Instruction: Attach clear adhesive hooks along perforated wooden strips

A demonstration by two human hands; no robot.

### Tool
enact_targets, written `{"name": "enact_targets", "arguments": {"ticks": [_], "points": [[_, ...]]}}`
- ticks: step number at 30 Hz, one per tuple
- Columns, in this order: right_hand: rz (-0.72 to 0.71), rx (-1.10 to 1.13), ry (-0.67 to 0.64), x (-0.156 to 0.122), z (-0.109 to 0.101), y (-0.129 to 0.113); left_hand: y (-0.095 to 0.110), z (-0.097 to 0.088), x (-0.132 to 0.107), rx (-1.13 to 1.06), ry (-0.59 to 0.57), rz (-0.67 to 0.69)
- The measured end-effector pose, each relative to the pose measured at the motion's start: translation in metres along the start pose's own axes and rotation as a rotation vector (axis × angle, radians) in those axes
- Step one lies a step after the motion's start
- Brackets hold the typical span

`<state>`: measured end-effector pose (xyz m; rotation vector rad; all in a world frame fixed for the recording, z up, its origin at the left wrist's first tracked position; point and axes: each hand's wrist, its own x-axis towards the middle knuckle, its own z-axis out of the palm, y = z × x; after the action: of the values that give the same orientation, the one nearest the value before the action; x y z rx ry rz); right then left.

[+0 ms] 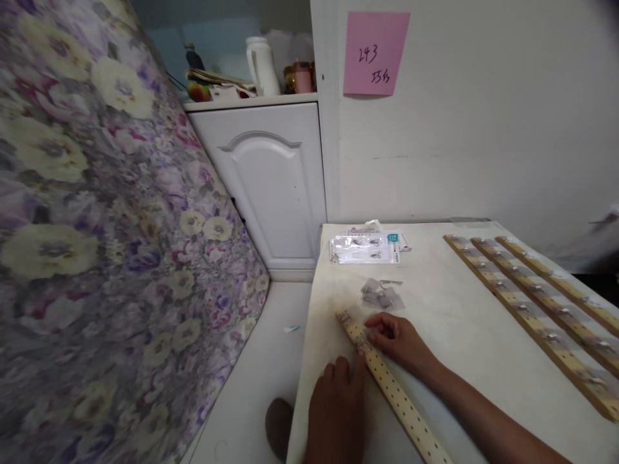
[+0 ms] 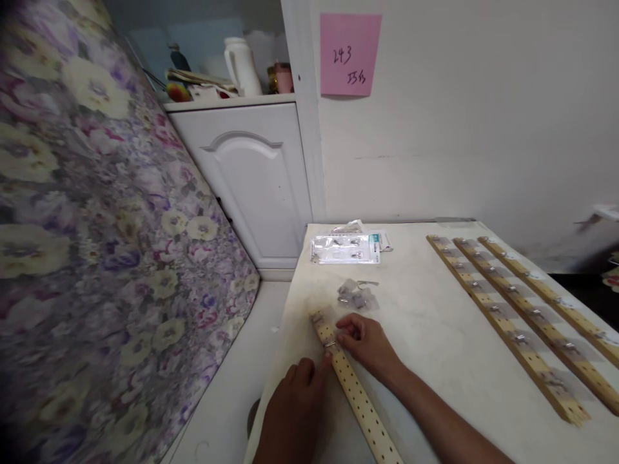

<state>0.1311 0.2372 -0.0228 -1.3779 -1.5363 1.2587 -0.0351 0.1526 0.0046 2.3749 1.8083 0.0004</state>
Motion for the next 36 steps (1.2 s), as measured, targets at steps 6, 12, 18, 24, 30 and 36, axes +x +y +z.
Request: {"name": "enact_targets", "arguments": {"ticks": [6, 12, 18, 24, 30, 36], "points": [[-0.003, 0.011, -0.004, -0.0009, -0.0004, 0.001, 0.0016, -0.0004, 0.0008, 0.009, -0.017, -0.007], [-0.006, 0.007, -0.004, -0.0006, -0.0002, -0.0005, 0.0006, 0.0014, 0.0005, 0.019, 0.014, 0.006], [0.001, 0.014, -0.009, 0.0, -0.0004, -0.0014, 0.0008, 0.0021, 0.0, 0.025, 0.001, -0.001], [0.001, -0.002, -0.001, 0.001, 0.0002, -0.0008, 0.0008, -0.0002, 0.0003, 0.009, -0.024, -0.015], [-0.008, -0.001, -0.007, -0.0002, 0.0002, -0.0012, -0.0007, 0.0069, 0.0003, 0.0, 0.017, -0.005], [0.0, -0.017, -0.004, 0.0003, -0.0001, 0.0003, 0.0003, 0.0045, 0.0001, 0.011, 0.006, -0.004]]}}
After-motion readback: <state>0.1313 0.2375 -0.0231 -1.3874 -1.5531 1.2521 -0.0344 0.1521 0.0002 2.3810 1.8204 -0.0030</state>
